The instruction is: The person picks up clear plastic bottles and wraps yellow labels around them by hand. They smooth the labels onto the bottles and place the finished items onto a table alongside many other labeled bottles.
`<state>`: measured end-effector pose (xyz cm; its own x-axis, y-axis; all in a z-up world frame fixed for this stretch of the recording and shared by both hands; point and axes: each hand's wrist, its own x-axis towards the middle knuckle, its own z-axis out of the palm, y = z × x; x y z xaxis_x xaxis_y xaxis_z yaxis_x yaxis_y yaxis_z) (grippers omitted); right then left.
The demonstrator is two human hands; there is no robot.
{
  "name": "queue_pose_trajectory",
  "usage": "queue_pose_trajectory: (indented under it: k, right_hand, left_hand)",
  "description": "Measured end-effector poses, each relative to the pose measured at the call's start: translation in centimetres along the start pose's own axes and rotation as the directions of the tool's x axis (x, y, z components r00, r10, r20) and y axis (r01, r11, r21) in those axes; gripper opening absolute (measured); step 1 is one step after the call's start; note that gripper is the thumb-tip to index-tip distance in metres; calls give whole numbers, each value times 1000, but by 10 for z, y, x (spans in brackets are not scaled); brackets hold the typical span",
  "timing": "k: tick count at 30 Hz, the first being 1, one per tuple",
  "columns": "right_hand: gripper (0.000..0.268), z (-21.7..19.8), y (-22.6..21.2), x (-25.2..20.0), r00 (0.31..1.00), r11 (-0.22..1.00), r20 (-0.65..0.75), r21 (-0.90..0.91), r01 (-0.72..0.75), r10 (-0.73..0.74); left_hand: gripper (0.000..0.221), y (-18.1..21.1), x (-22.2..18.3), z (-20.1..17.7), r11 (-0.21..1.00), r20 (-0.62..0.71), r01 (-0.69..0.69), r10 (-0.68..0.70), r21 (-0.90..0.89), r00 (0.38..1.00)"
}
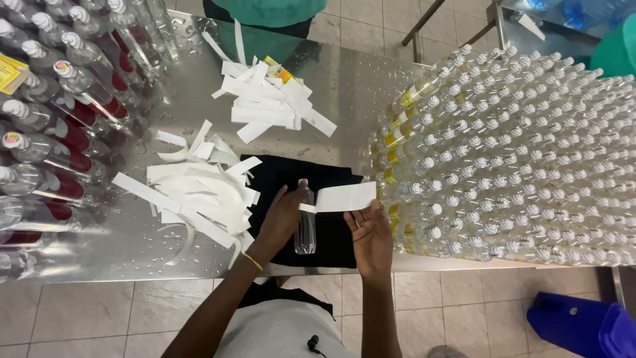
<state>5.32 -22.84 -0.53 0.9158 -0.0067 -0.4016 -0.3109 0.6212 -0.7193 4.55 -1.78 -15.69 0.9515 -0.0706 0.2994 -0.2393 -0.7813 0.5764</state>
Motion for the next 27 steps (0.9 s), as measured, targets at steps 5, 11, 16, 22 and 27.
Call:
queue_pose_trajectory:
  k: [5,11,16,22,27]
  right_hand:
    - [10,-12,-22,7,994,996,-63,6,93,-93]
    - [14,21,-12,-13,991,996,-103,21,83,-81]
    - [8,59,27,-24,994,993,-37,-72,98,-101]
    - [58,85,42,-60,952,920,303,-359,158,-45]
    - [40,34,71,-55,981,921,165,-388,-29,100]
  left_hand:
    - [72,-96,-24,-33,962,-119,211,-193,172,974]
    - [113,-2,-8,-180,808,-93,590,-587,-2,804]
    - [72,87,-12,-139,379,93,264,-412,-887,907]
    - [101,92,-11,-103,13,150,183,-520,-983,841]
    - [43,72,-11,-106,-359,345,102,-723,-928,599]
